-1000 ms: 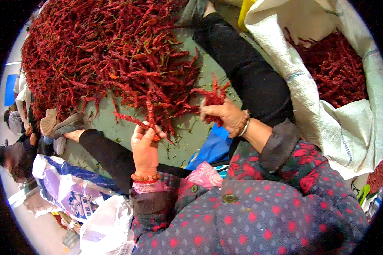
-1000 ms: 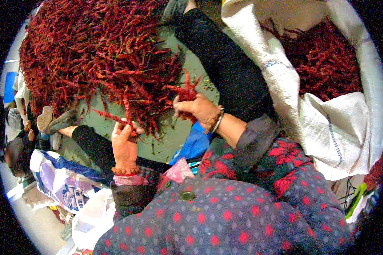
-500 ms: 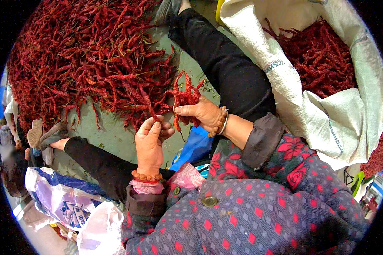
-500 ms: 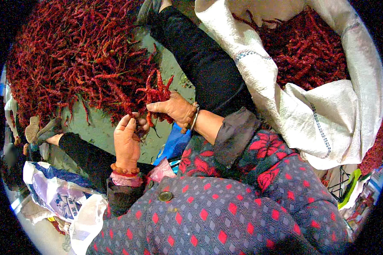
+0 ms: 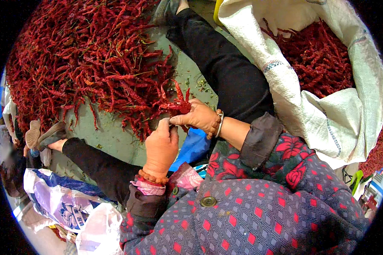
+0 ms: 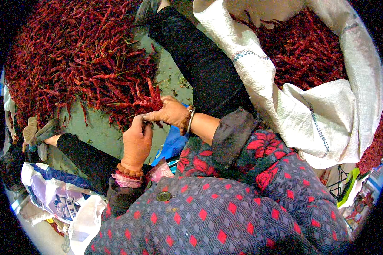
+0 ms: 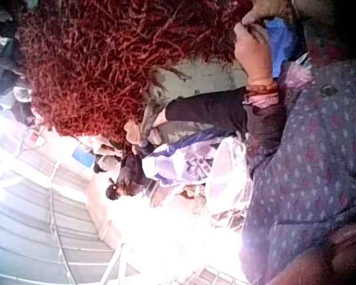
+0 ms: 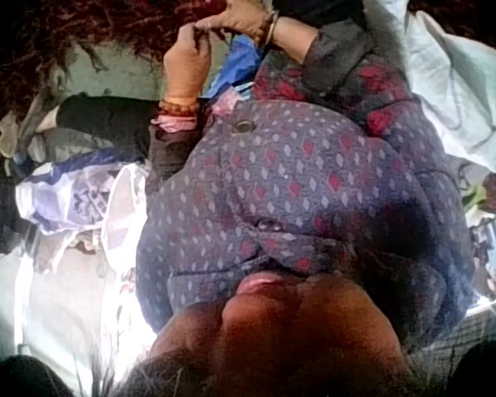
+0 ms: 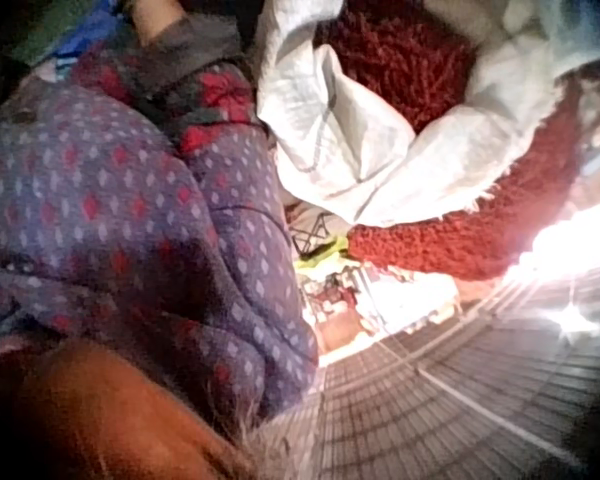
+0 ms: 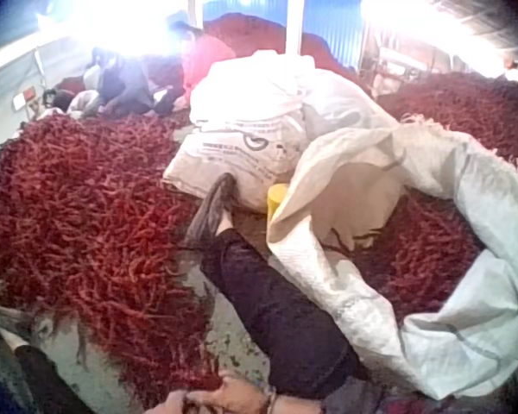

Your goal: The person sits on the floor and repeatedly picks up dried red chilies, removes the stems by hand, and drops the de-stemmed chilies into a large white sack. The workspace contains large piles of chilies and several sacks.

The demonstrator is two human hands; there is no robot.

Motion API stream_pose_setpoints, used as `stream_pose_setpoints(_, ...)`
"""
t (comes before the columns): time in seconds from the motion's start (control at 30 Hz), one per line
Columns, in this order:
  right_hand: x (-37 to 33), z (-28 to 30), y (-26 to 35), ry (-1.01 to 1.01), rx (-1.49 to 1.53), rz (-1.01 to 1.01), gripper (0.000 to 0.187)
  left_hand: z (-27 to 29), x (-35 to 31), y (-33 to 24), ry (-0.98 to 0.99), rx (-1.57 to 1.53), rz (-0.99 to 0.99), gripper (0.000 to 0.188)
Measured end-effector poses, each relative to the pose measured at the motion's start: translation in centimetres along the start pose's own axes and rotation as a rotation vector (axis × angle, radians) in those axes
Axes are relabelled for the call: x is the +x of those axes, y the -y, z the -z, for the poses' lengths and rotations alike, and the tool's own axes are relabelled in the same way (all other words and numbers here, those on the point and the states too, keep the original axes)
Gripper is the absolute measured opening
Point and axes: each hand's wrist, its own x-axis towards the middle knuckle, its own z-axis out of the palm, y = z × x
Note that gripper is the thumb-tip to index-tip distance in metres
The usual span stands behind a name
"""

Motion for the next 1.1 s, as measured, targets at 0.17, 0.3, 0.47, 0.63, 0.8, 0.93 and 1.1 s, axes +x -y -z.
stream_pose_setpoints(0.17, -0.1, -0.4, 0.2, -0.122, 0.186, 0.095, 0.017, 0.3, 0.4, -0.2, 0.088, -0.682, 0.346, 0.016)
stream_pose_setpoints(0.3, 0.3, -0.1, -0.2, -0.122, 0.18, 0.092, 0.017, -0.2, 0.2, 0.2, 0.089, -0.711, 0.343, 0.012)
stream_pose_setpoints(0.47, 0.3, -0.3, -0.2, -0.126, 0.297, 0.087, 0.014, -0.1, 0.6, 0.6, 0.152, -0.797, 0.315, 0.011)
stream_pose_setpoints(0.63, 0.8, 0.2, -1.0, -0.18, 0.377, -0.013, 0.009, 0.6, 1.0, 1.2, 0.361, -0.866, 0.194, 0.011)
stream_pose_setpoints(0.8, 0.3, 0.0, 0.2, -0.202, 0.387, -0.013, 0.009, 1.0, 0.7, 1.2, 0.444, -0.891, 0.219, 0.013)
stream_pose_setpoints(0.93, 0.8, 0.4, -0.2, -0.146, 0.541, 0.047, 0.009, 0.1, 0.0, 3.0, 0.331, -1.067, 0.378, 0.016)
stream_pose_setpoints(1.1, 0.9, 0.5, -0.6, -0.155, 0.598, 0.064, 0.014, -1.5, 0.0, 0.9, 0.308, -1.304, 0.482, 0.013)
